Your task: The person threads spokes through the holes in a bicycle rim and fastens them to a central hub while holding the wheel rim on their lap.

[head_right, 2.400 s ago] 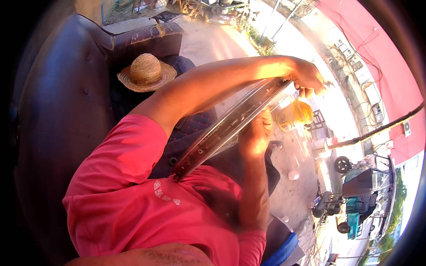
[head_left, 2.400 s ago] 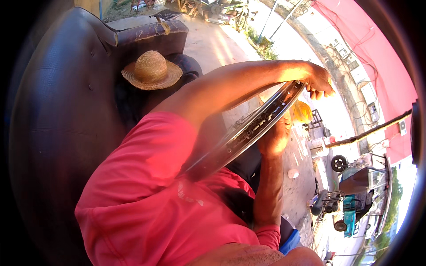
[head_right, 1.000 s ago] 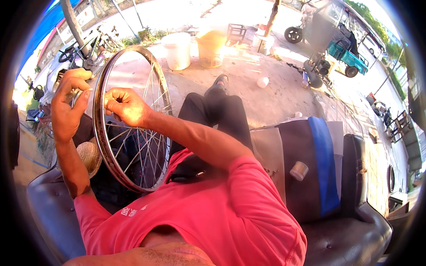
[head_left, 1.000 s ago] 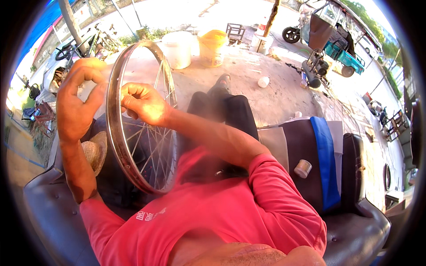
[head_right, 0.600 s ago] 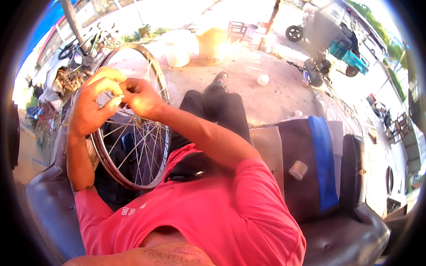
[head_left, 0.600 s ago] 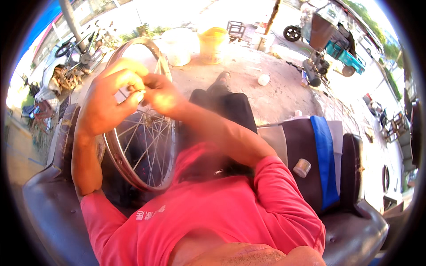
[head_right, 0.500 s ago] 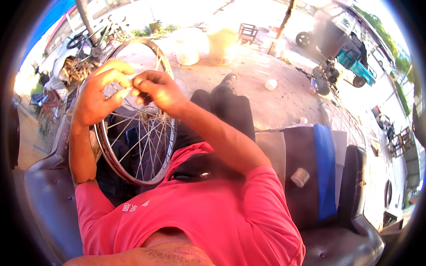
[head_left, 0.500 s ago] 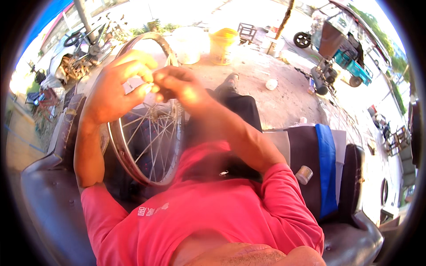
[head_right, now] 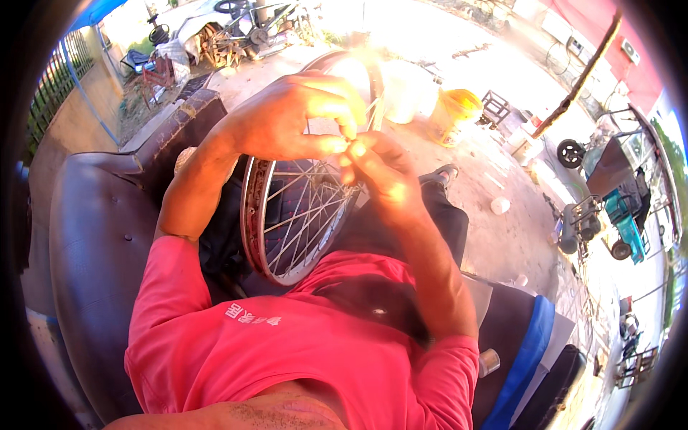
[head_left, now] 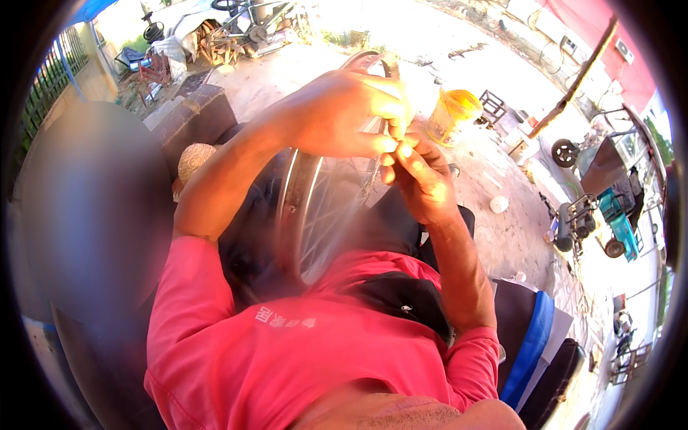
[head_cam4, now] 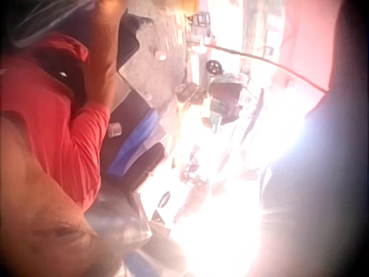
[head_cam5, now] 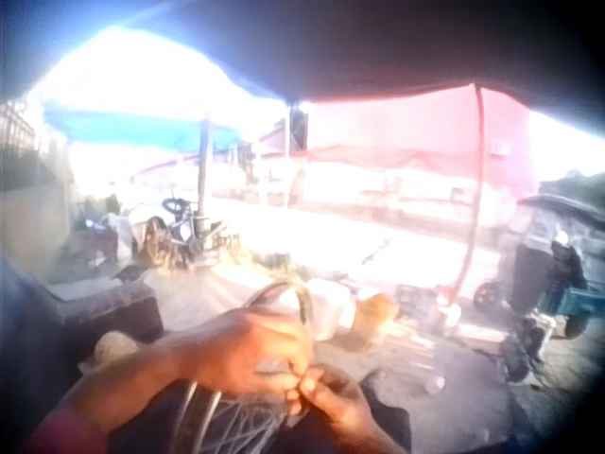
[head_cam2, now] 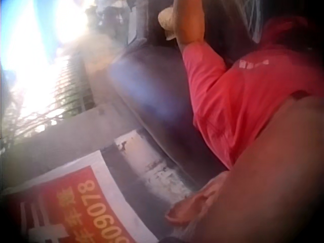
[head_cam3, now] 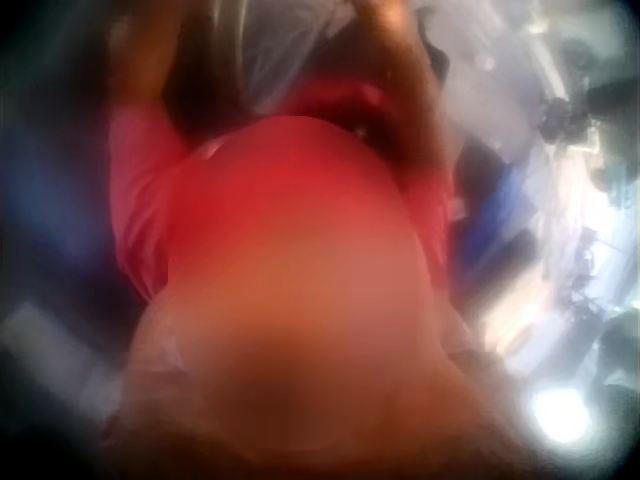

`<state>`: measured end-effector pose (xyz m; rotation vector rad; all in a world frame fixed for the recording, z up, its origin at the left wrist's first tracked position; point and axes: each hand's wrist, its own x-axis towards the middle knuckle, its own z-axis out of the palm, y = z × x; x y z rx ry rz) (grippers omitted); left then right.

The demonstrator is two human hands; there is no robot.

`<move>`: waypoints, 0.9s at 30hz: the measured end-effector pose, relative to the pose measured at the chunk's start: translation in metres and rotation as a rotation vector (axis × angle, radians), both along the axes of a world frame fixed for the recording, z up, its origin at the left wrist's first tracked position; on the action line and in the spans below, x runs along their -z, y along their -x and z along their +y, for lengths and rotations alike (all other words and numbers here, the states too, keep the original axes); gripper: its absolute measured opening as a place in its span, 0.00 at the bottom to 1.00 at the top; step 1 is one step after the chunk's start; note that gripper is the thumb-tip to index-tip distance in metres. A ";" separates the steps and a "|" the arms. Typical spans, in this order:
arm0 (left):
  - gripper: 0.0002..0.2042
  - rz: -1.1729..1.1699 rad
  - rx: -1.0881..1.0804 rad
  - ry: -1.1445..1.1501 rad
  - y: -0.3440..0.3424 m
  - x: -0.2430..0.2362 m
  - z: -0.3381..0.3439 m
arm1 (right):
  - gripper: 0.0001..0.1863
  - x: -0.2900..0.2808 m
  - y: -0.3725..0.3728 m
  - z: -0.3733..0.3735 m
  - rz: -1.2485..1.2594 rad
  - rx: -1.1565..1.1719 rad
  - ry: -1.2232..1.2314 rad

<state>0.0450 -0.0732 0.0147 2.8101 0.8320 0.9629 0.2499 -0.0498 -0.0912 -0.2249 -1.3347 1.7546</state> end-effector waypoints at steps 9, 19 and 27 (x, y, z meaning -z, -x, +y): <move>0.07 -0.187 0.061 -0.078 0.022 -0.002 0.031 | 0.10 0.112 -0.187 0.004 -0.879 0.706 -0.152; 0.08 -0.184 -0.154 0.034 0.029 -0.010 0.061 | 0.19 0.222 -0.336 -0.143 -1.948 0.318 0.101; 0.11 -0.249 -0.165 0.101 0.035 -0.009 0.091 | 0.16 0.001 -0.209 -0.095 -1.253 0.539 -0.407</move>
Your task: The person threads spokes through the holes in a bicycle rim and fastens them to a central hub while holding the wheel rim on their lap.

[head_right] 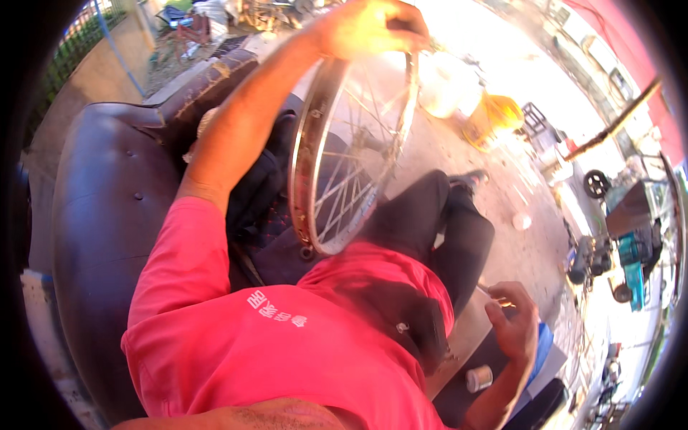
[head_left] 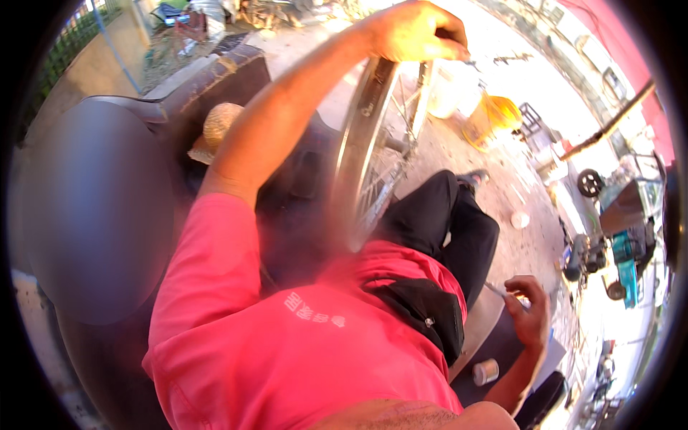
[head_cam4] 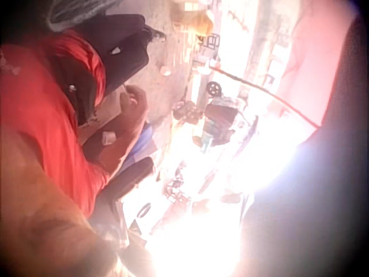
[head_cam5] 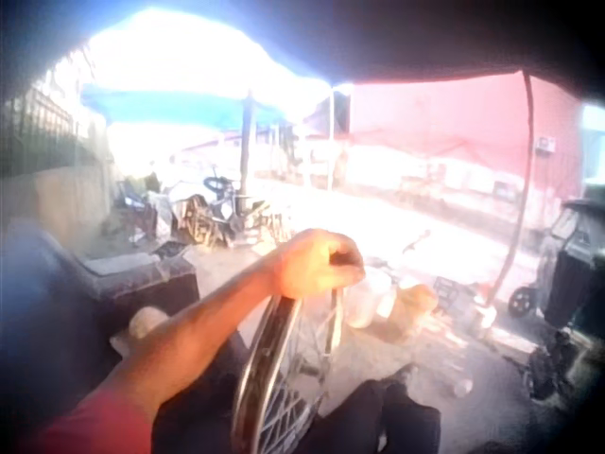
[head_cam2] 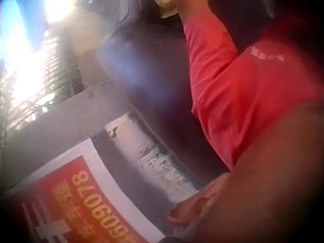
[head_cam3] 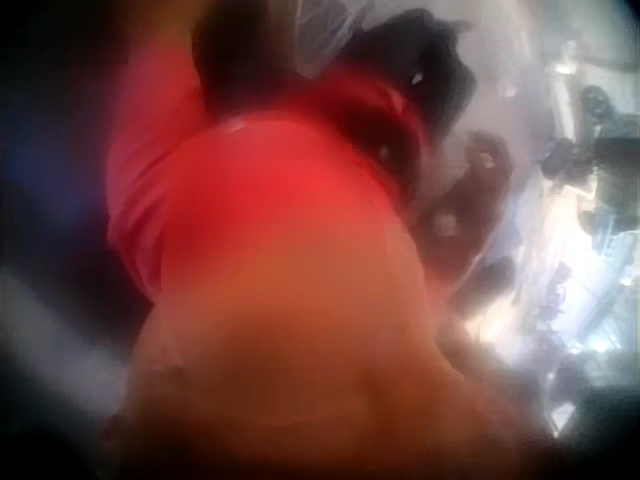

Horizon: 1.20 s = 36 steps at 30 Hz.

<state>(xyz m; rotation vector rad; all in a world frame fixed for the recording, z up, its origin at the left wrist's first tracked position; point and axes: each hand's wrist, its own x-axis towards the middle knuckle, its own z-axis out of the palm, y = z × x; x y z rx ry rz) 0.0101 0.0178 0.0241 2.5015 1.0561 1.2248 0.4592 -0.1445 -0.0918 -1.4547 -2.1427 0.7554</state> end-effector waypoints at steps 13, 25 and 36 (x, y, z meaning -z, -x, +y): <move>0.11 0.035 -0.077 -0.004 0.001 0.000 -0.016 | 0.13 -0.145 0.186 -0.069 -0.801 -1.063 -0.587; 0.12 -0.069 0.064 -0.037 0.006 0.005 0.005 | 0.05 -0.134 0.217 -0.061 -0.720 -1.065 -0.666; 0.14 -0.059 -0.049 0.078 -0.016 -0.003 -0.013 | 0.14 -0.068 0.256 0.110 0.373 -0.424 -0.209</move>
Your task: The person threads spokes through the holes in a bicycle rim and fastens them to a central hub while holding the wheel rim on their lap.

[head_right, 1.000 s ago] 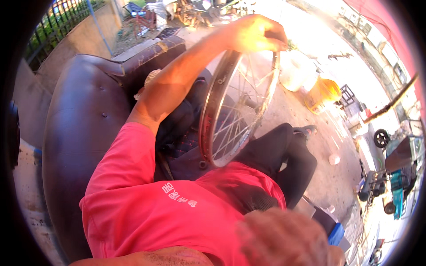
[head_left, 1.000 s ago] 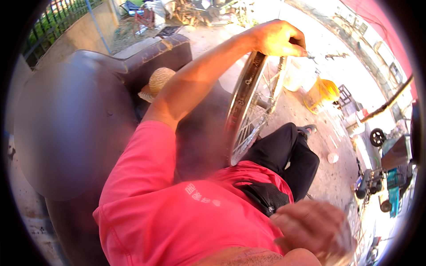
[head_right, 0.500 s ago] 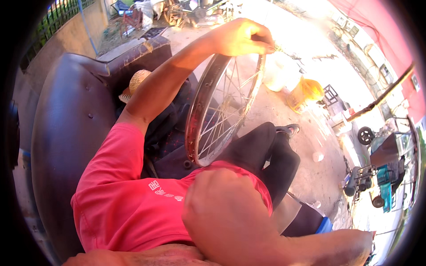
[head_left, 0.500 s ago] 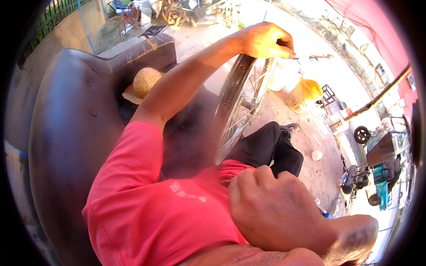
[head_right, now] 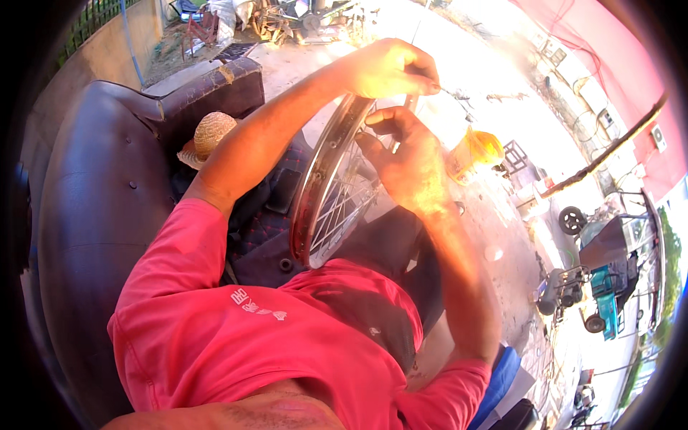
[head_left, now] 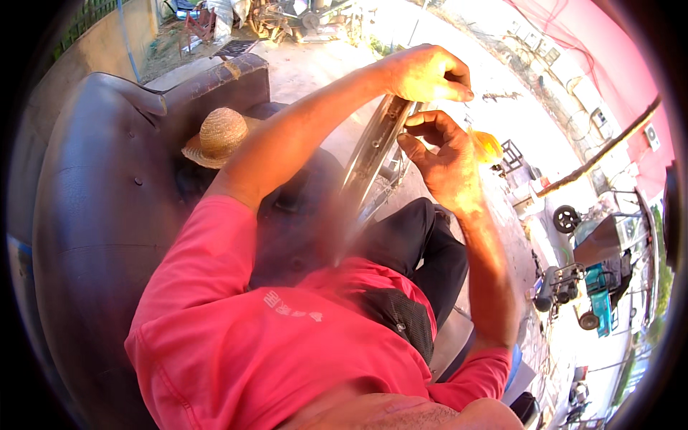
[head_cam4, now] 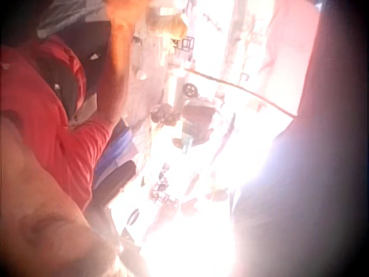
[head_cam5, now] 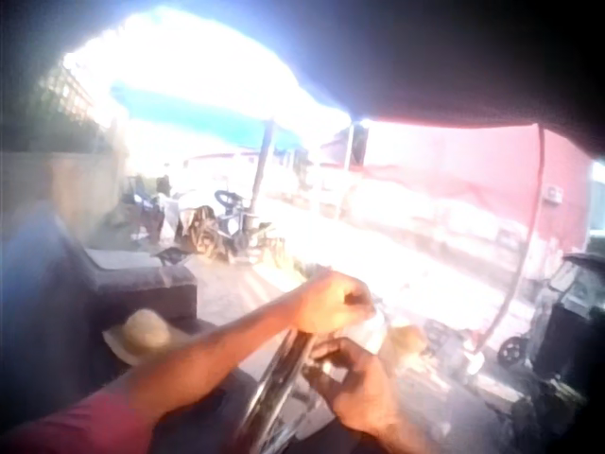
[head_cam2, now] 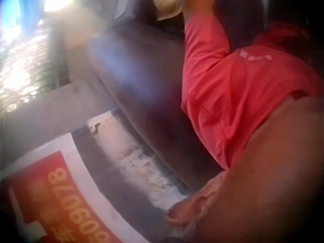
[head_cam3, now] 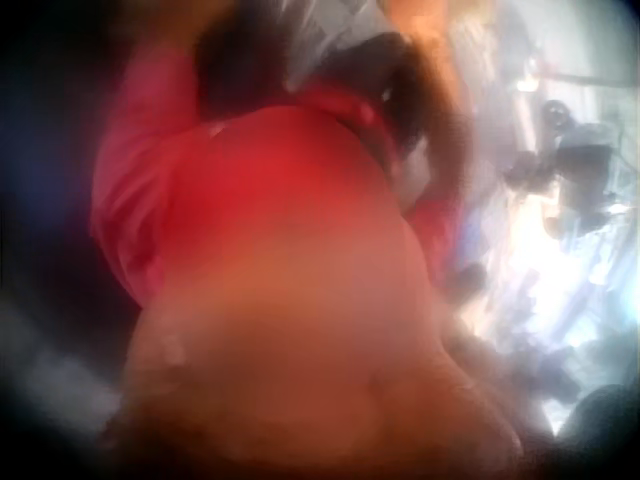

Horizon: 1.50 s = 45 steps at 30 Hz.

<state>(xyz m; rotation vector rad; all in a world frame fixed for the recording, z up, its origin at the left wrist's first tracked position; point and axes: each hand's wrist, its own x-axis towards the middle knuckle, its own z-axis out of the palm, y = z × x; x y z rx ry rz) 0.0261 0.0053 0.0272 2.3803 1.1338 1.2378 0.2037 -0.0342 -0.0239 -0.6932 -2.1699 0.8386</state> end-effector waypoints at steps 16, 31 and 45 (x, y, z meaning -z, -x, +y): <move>0.10 -0.116 0.114 -0.004 0.012 0.004 0.002 | 0.07 0.068 0.044 0.039 0.568 -0.547 0.398; 0.10 -0.122 0.125 0.041 0.000 0.003 0.001 | 0.06 0.070 0.029 0.041 0.494 -0.483 0.439; 0.10 -0.149 0.177 0.058 0.001 0.004 0.002 | 0.08 0.070 0.032 0.036 0.539 -0.487 0.502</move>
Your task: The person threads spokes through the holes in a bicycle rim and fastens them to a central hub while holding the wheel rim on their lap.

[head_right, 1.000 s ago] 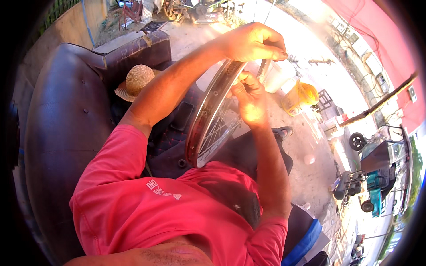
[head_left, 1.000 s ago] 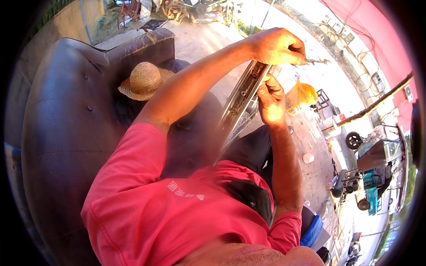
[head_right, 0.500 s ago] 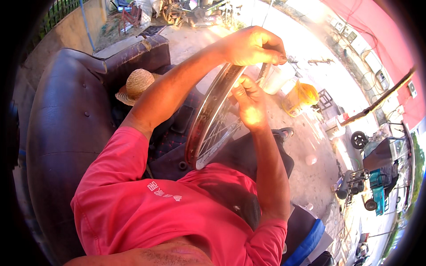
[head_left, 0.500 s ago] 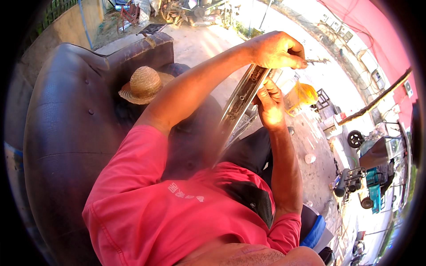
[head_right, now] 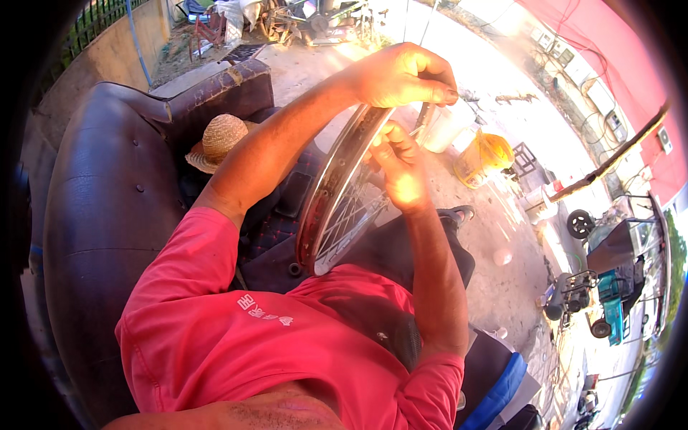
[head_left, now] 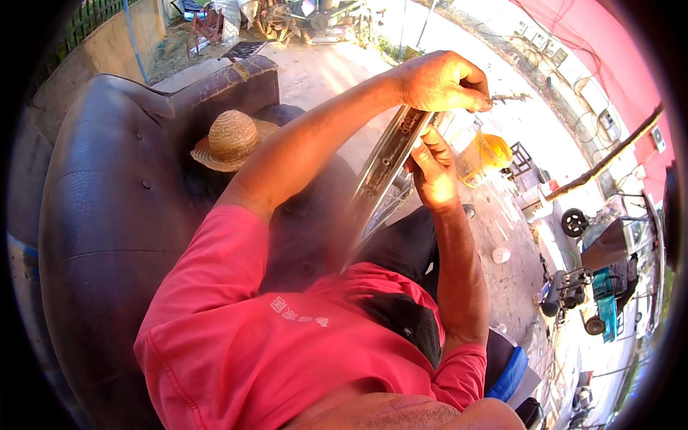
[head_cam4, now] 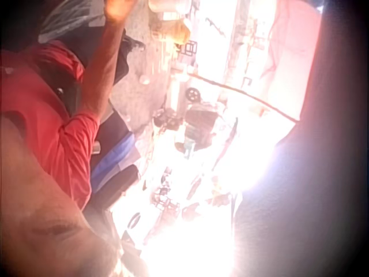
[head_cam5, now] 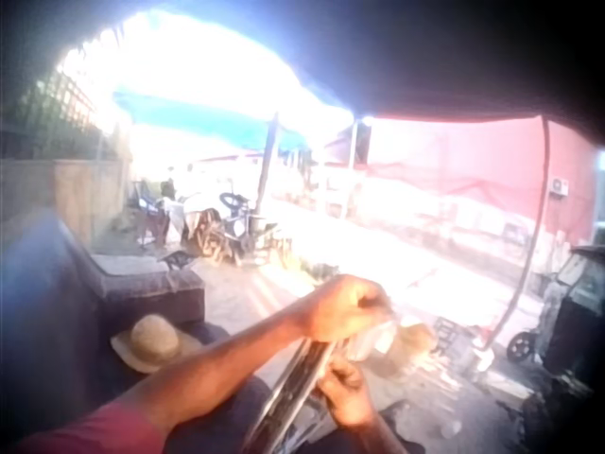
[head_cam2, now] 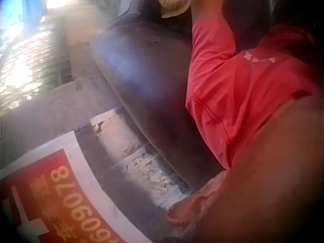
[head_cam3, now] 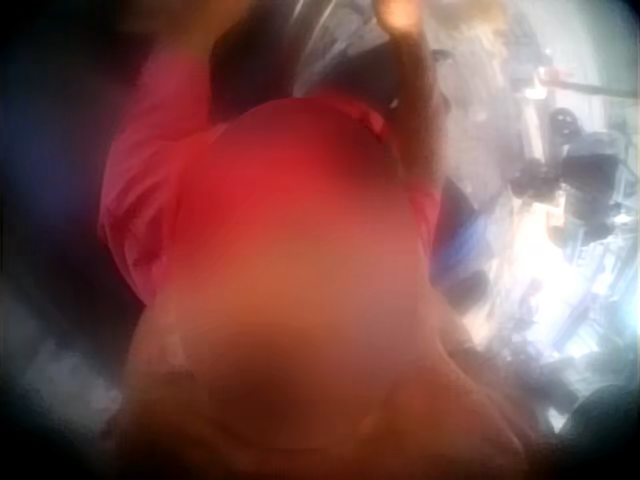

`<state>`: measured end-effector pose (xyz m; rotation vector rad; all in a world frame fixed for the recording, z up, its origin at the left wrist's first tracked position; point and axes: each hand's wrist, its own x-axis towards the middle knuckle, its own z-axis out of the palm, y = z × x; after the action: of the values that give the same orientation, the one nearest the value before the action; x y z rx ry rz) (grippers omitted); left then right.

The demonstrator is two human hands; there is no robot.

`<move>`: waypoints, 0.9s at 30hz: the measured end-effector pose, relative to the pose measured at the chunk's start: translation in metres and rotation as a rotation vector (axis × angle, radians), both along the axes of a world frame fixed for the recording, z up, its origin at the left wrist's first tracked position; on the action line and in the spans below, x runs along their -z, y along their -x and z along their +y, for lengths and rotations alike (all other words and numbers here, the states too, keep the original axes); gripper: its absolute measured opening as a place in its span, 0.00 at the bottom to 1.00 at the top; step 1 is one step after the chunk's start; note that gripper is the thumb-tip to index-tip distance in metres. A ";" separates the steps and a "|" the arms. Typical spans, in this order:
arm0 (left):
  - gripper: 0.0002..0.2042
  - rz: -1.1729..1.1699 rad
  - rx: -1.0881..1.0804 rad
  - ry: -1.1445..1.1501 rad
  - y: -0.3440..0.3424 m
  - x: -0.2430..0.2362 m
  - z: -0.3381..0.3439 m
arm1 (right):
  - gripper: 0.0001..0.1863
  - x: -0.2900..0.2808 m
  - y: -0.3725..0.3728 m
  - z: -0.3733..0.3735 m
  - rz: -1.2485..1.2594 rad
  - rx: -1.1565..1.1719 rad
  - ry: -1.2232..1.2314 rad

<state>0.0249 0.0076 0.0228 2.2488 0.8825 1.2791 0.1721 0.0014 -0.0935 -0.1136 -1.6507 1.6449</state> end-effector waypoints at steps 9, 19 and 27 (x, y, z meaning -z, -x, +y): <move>0.10 0.002 -0.011 -0.030 0.001 -0.002 -0.006 | 0.10 0.010 0.000 0.007 0.004 -0.018 -0.108; 0.11 -0.022 -0.039 -0.071 -0.001 -0.003 -0.016 | 0.10 0.006 0.000 -0.003 0.033 0.035 -0.044; 0.11 -0.046 -0.019 -0.067 0.002 0.000 -0.011 | 0.16 0.008 -0.004 0.005 0.079 -0.098 -0.033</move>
<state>0.0234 -0.0035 0.0231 2.2570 0.8584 1.3830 0.1760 0.0062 -0.1020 0.0484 -1.6453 1.6728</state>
